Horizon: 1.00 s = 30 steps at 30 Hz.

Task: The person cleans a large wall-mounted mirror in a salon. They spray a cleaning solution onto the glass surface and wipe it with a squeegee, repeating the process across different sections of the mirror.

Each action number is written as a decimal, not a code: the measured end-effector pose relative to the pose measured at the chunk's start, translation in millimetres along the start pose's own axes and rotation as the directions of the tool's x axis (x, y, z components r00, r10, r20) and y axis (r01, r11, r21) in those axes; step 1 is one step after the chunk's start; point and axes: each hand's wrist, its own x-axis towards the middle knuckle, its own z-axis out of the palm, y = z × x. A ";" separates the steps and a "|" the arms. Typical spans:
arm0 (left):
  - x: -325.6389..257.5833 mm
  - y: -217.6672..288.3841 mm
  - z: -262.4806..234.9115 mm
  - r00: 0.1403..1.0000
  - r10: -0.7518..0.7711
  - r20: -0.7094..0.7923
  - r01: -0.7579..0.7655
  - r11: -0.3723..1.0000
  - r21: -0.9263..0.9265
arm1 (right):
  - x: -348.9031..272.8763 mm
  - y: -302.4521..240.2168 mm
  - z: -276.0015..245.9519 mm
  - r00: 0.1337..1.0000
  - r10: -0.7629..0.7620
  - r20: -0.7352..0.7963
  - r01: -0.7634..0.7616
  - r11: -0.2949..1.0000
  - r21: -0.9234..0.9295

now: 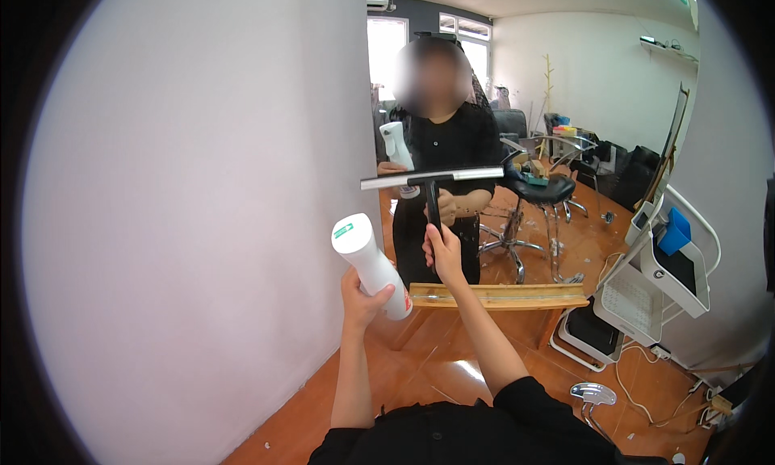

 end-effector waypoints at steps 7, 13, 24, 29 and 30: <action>6.4 -3.1 -3.9 1.000 -0.023 0.012 0.023 1.000 -0.003 | -18.8 4.5 -38.7 0.991 0.122 0.048 -0.112 0.980 -0.166; 15.3 -18.3 -13.9 0.997 -0.048 0.055 0.051 0.998 -0.044 | -32.5 -18.6 -55.2 0.995 -0.101 -0.019 0.073 0.830 -0.552; 33.3 -17.3 -18.4 0.998 -0.015 0.057 0.021 0.995 -0.094 | 37.2 -165.8 21.7 0.689 -0.581 0.433 0.532 -0.001 -0.847; 35.3 -11.4 -10.7 0.994 -0.074 0.078 0.084 0.988 -0.132 | 59.7 -159.1 27.1 0.655 -0.655 0.377 0.524 0.033 -0.851; 35.6 -12.8 -8.9 0.994 -0.075 0.079 0.085 0.988 -0.128 | 63.1 -156.6 24.6 0.646 -0.667 0.372 0.526 0.035 -0.850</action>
